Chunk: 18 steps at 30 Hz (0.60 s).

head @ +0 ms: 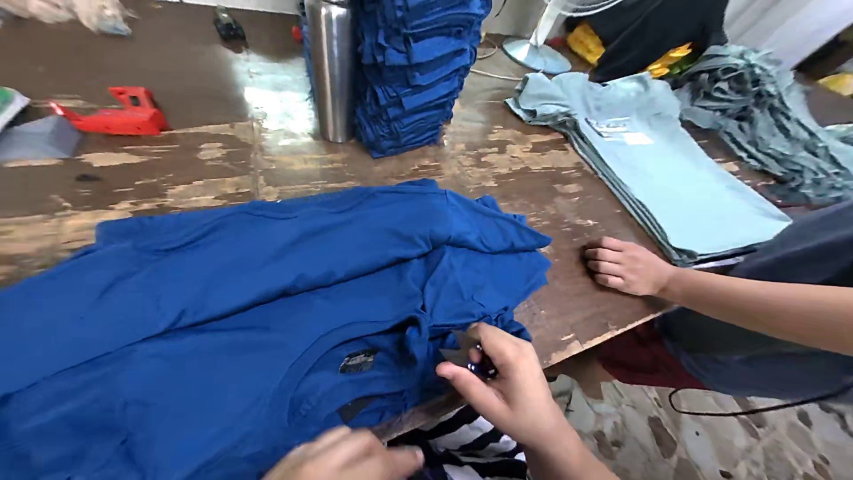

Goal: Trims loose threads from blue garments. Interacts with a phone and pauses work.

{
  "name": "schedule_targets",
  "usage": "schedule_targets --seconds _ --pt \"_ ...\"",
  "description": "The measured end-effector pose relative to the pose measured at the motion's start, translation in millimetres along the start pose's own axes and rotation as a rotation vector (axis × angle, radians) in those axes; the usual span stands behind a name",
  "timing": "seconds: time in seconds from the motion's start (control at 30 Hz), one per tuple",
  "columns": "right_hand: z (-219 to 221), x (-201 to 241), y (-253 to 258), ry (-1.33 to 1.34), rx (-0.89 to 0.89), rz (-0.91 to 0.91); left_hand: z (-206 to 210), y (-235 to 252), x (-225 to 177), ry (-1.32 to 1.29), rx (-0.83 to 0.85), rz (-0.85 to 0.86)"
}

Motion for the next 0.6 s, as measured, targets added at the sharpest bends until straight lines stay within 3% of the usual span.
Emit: schedule_targets --seconds 0.1,0.17,0.23,0.37,0.47,0.53,0.6 --pt "23.3 11.7 15.8 -0.024 -0.007 -0.025 -41.5 -12.0 23.1 0.241 -0.426 -0.209" --pt "34.5 17.2 19.0 -0.05 0.003 -0.057 -51.7 -29.4 48.0 0.432 -0.529 -0.416" --pt "29.2 19.1 16.5 -0.018 -0.023 -0.112 -52.1 -50.9 62.7 0.447 -0.551 -0.511" --pt "7.2 21.9 -1.4 0.029 -0.076 -0.25 -55.3 -75.0 55.9 0.412 -0.625 -0.491" --pt "31.5 23.4 -17.7 -0.014 0.09 -0.321 -65.6 -77.7 46.5 0.376 -0.935 -0.256" --pt "47.4 20.2 -21.7 0.015 0.212 -0.326 -67.1 -77.4 55.4 0.136 -1.096 -0.077" --pt "43.9 19.9 -17.3 0.035 0.255 -0.32 -64.0 -69.9 71.0 -0.289 -1.201 -0.02"
Point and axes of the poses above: each hand's wrist, its own y-axis towards the middle knuckle, its own z-axis out of the palm, x = y × z, the point moved 9 cm from there along y, towards the middle knuckle, and after that the axes turned 8 degrees about z, right-handed, at the moved point
